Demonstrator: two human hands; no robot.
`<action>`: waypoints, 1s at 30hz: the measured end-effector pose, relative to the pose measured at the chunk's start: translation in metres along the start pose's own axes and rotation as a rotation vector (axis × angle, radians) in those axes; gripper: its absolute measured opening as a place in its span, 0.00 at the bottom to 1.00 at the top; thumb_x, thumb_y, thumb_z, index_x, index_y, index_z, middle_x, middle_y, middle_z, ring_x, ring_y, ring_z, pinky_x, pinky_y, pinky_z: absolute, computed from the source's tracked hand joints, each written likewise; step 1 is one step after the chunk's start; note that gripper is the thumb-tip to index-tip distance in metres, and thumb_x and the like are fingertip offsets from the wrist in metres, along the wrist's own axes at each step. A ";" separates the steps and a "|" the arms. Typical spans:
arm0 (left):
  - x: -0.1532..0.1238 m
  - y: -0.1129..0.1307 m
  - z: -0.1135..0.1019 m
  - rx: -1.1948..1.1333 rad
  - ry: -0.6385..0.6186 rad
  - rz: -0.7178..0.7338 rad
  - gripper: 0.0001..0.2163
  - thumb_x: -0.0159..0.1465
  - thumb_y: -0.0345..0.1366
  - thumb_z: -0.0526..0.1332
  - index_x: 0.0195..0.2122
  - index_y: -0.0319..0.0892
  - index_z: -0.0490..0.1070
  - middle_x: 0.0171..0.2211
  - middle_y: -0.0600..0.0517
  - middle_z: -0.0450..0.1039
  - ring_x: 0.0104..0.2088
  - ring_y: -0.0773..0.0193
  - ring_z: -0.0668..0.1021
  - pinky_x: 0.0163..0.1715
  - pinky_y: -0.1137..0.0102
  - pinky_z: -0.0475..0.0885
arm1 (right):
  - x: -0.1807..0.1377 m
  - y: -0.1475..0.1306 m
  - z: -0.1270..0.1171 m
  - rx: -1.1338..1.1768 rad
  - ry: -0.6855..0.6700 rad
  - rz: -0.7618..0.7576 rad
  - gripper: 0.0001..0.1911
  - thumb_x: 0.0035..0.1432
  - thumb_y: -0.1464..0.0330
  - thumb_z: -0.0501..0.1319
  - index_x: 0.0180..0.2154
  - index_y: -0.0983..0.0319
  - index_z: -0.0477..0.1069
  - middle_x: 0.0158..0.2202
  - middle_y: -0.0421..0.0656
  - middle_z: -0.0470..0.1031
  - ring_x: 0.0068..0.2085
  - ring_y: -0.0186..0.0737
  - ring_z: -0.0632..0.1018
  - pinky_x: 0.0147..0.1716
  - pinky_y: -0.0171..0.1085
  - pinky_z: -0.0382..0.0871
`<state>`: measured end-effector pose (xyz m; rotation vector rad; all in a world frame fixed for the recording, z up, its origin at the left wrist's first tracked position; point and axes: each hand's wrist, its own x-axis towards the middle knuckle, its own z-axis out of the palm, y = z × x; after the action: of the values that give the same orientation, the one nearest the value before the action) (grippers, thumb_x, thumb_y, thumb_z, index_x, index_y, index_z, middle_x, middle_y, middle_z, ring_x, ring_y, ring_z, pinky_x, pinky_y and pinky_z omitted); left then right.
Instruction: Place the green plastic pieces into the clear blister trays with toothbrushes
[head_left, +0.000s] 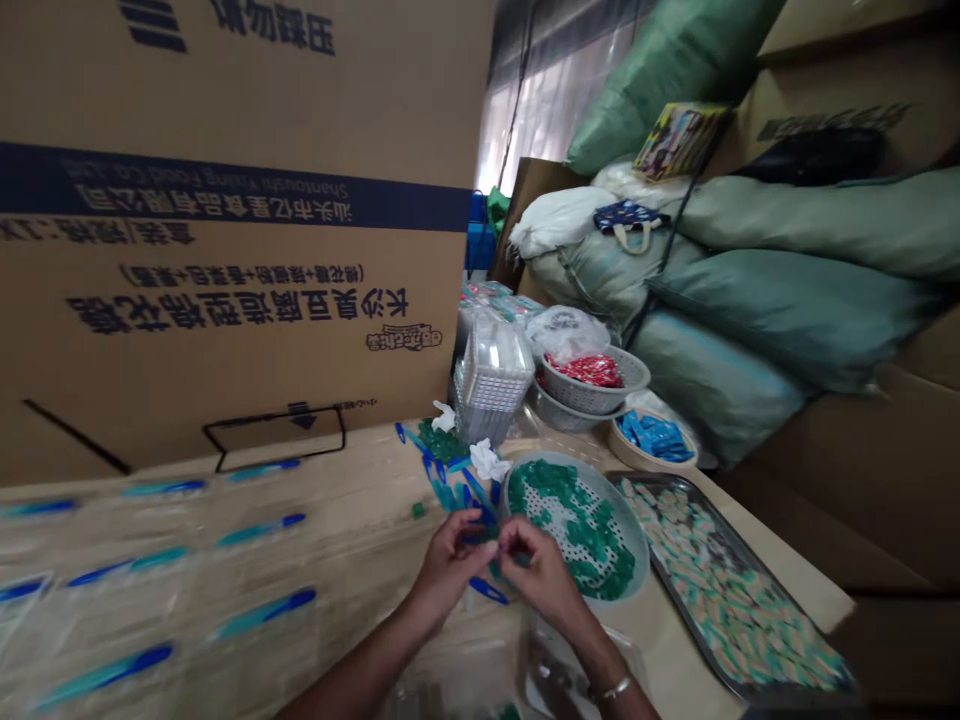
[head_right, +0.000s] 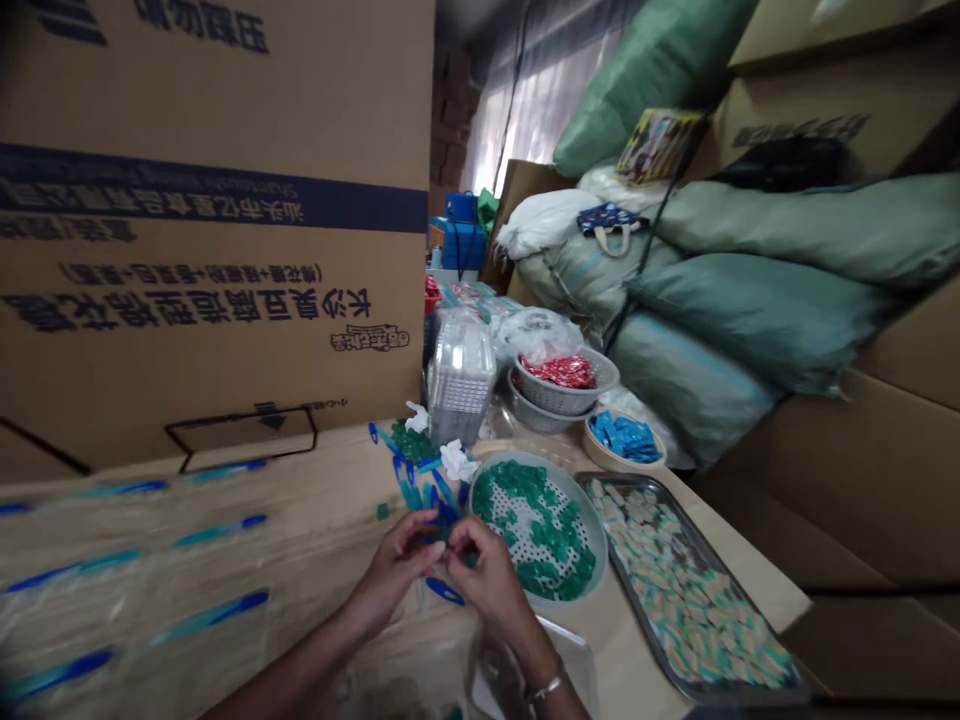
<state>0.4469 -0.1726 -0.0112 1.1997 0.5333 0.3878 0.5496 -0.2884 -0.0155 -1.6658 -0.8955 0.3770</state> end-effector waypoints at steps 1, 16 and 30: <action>0.001 0.000 -0.002 -0.049 0.028 -0.013 0.18 0.43 0.42 0.70 0.35 0.40 0.74 0.30 0.51 0.75 0.27 0.65 0.74 0.27 0.72 0.69 | -0.001 -0.004 0.009 0.020 -0.015 -0.007 0.04 0.47 0.68 0.61 0.25 0.60 0.66 0.25 0.38 0.68 0.28 0.35 0.69 0.29 0.33 0.63; -0.034 0.003 -0.095 0.116 0.035 -0.064 0.05 0.45 0.32 0.63 0.23 0.39 0.68 0.18 0.58 0.67 0.19 0.71 0.67 0.21 0.75 0.63 | -0.007 -0.003 0.103 0.605 -0.350 0.472 0.15 0.41 0.61 0.69 0.26 0.61 0.68 0.23 0.35 0.69 0.25 0.32 0.68 0.27 0.32 0.62; 0.010 0.003 -0.140 0.565 0.206 -0.046 0.07 0.41 0.24 0.58 0.14 0.42 0.70 0.16 0.56 0.70 0.24 0.64 0.71 0.32 0.71 0.64 | 0.097 0.009 0.114 -0.507 -0.598 -0.337 0.10 0.48 0.82 0.59 0.28 0.62 0.70 0.31 0.41 0.72 0.36 0.38 0.74 0.37 0.34 0.65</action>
<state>0.3738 -0.0580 -0.0478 1.6962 0.8849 0.3319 0.5407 -0.1402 -0.0377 -1.8345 -1.8091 0.4469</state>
